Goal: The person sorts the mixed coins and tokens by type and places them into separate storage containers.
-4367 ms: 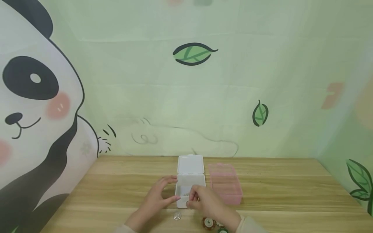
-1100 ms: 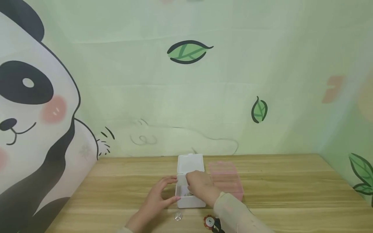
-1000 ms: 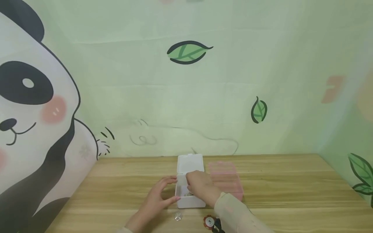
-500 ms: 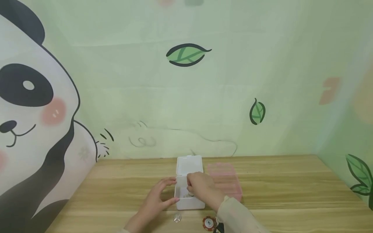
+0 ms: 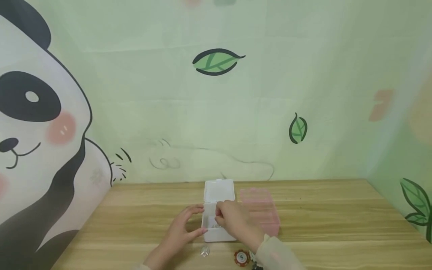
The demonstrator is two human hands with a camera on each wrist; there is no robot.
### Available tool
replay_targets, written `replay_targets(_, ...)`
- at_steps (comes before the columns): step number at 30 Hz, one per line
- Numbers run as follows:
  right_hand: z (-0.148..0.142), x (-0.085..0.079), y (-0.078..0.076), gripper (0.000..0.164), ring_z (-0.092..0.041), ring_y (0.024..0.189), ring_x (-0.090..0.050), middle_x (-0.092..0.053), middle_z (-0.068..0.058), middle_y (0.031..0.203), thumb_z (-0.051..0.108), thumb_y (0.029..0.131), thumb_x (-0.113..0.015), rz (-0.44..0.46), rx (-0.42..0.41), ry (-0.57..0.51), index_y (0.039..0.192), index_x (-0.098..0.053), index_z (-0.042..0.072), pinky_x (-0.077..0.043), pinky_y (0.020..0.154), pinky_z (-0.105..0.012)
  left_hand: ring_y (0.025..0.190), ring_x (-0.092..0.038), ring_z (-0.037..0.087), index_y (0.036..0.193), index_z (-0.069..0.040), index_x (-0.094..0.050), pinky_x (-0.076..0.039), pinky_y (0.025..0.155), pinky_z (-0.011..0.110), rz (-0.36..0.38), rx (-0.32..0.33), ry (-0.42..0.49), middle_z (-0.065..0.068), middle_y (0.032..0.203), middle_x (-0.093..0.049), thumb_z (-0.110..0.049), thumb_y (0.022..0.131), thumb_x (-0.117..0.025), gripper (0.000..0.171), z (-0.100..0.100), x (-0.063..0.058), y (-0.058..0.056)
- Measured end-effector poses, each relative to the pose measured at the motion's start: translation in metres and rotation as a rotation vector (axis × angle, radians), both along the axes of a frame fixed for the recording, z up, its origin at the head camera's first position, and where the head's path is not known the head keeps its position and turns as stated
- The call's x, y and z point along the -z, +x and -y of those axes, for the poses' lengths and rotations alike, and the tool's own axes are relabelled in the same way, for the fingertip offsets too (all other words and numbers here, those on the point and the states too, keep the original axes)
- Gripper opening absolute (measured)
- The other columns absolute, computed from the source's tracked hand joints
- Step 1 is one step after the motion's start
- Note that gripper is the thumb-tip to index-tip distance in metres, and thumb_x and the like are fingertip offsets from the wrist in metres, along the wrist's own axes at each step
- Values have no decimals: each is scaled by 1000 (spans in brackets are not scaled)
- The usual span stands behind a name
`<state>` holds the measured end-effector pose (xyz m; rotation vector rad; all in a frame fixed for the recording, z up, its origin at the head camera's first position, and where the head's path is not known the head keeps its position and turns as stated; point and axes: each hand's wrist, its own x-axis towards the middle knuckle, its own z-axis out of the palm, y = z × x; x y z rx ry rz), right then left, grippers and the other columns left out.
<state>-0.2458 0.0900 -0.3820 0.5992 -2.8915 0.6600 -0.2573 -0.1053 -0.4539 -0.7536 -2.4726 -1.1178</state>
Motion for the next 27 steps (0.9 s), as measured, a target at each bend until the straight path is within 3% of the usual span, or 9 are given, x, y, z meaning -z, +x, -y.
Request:
replay_targets(11, 0, 0, 21, 12, -2, 61, -48, -62, 6, 70, 12, 82, -71, -65, -76, -62, 75, -61, 14, -40, 53, -18, 126, -54, 25, 120, -12, -61, -44, 104, 51, 10, 6, -6, 2, 131, -61, -32, 78, -78, 49, -1, 1, -1)
replay_targets(20, 3, 7, 34, 10, -2, 62, -52, -63, 7, 70, 13, 81, -72, -26, -157, -91, 76, -63, 14, -41, 55, -16, 126, -53, 26, 121, -13, -60, -42, 106, 51, 34, 14, 17, 3, 132, -60, -31, 77, -79, 51, 0, -1, -1)
replay_targets(27, 9, 18, 40, 7, -3, 65, -57, -65, 9, 72, 16, 79, -74, 7, -154, -60, 80, -67, 14, -43, 57, -18, 126, -54, 25, 121, -13, -61, -42, 106, 49, 27, 5, 18, 2, 132, -61, -31, 77, -79, 51, 1, 2, -1)
